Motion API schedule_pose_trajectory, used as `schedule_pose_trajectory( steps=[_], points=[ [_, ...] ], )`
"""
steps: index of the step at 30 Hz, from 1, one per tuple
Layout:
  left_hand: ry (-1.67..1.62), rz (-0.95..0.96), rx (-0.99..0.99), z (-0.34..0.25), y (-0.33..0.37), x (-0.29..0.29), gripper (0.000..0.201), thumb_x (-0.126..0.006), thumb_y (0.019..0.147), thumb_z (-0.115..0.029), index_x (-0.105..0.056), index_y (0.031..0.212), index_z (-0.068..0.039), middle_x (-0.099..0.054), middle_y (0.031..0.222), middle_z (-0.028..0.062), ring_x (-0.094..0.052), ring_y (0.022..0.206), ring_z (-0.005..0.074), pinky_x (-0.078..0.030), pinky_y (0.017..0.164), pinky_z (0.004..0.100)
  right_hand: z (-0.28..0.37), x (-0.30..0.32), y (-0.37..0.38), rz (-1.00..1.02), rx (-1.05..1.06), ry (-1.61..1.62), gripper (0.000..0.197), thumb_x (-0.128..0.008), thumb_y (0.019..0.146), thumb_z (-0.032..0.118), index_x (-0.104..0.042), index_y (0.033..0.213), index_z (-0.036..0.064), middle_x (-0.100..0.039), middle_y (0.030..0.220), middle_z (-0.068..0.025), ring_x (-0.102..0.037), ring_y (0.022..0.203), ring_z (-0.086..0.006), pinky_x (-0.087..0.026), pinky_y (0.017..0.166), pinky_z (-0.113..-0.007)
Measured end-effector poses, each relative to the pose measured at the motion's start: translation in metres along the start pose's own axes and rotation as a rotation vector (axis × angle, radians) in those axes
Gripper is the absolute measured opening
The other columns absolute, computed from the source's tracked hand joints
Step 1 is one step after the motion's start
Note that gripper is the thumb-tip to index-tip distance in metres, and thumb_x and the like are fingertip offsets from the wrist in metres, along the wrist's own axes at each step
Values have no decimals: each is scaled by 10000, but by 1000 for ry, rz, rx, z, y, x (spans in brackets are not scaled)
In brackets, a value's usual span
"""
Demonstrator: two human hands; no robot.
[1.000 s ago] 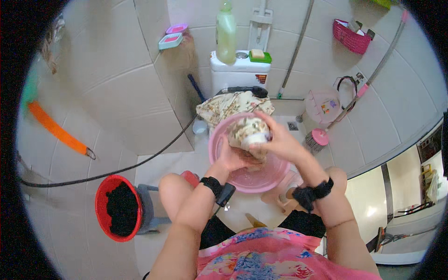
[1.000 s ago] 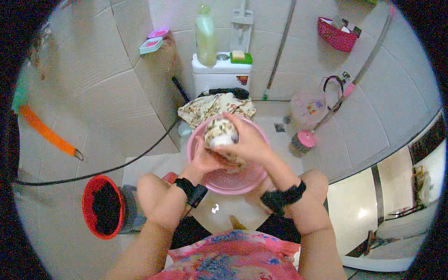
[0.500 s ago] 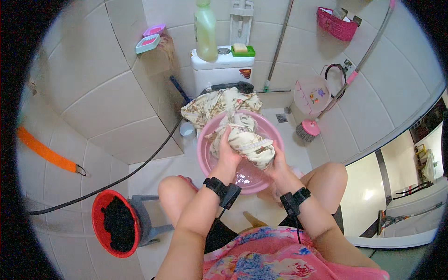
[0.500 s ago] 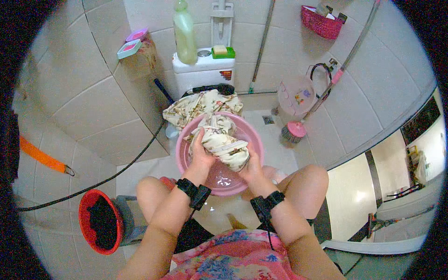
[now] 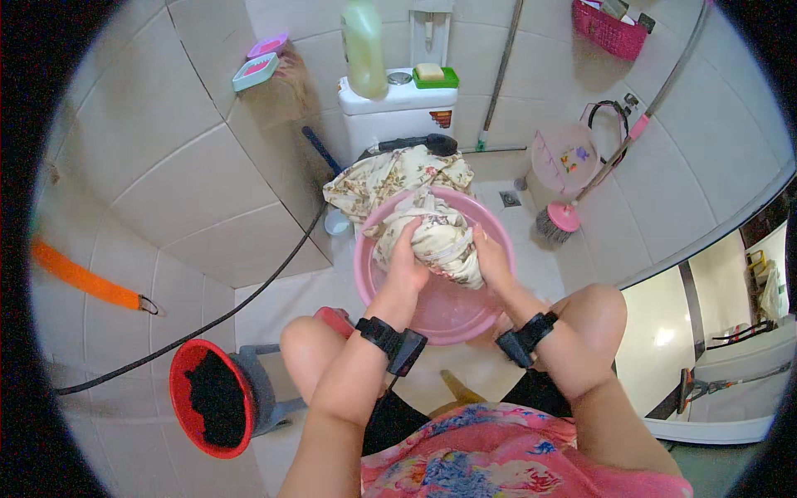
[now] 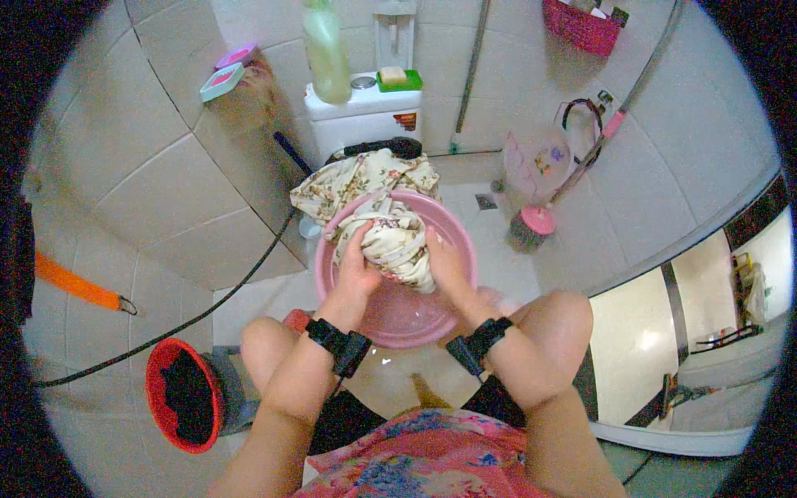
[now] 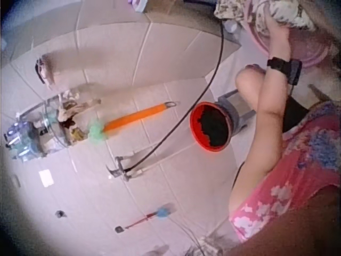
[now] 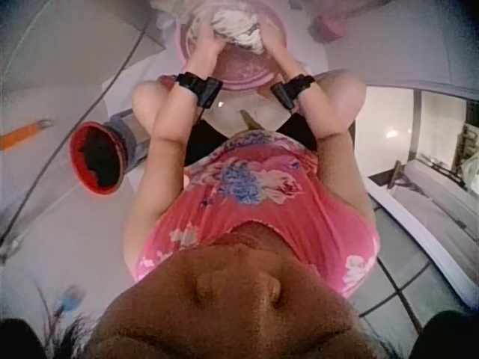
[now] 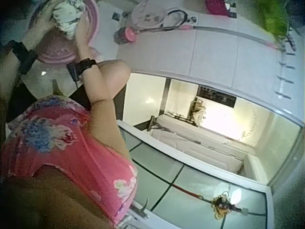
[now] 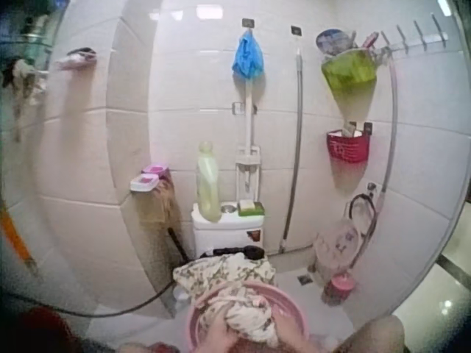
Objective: Washing and rinsing clothes by hand in a pink basin using a handheld shower head.
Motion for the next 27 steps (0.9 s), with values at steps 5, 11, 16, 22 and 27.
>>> schedule_pose_trajectory(
  steps=[5, 11, 16, 22, 27],
  points=[
    [256, 121, -76, -4, 2, 8, 357, -611, 874, -182, -544, 1179, -8, -608, 1145, 120, -589, 1056, 248, -477, 914, 395, -6, -26, -4, 245, -402, 448, 491, -306, 1012, 385, -578, 1190, 17, -665, 1039, -123, -647, 914, -199, -512, 818, -314],
    [422, 197, 1, -14, -6, 9, 343, -609, 874, -172, -544, 1170, -12, -624, 1096, 95, -601, 1019, 208, -480, 896, 356, -17, -54, -9, 604, -506, 461, 322, -405, 967, 234, -597, 1094, 9, -676, 977, -120, -673, 804, -208, -558, 694, -343],
    [398, 188, -13, -16, -8, 10, 330, -606, 878, -175, -554, 1155, -4, -631, 1080, 88, -615, 984, 191, -487, 877, 341, -29, -67, -3, 694, -595, 544, 375, -358, 978, 269, -597, 1069, -6, -673, 917, -138, -662, 753, -215, -556, 668, -343],
    [536, 136, 1, -24, -9, 10, 372, -623, 861, -185, -547, 1177, -4, -627, 1105, 93, -613, 1002, 198, -485, 892, 351, -17, -72, -24, 603, -642, 683, 426, -348, 965, 305, -561, 1167, -3, -653, 1057, -163, -650, 920, -272, -525, 833, -397],
    [465, 198, 3, -34, -17, 1, 426, -634, 822, -101, -525, 1221, -2, -628, 1126, 131, -630, 996, 252, -505, 893, 388, -45, -39, -15, 680, -574, 884, 533, -402, 957, 301, -329, 1402, 17, -440, 1388, -151, -427, 1277, -290, -304, 1092, -440]
  ],
)
Point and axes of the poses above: each hand's wrist, its own y-axis towards the middle knuckle, its own x-axis out of the back of the hand, z = x × y, the point moved 5 cm from there along y, towards the middle knuckle
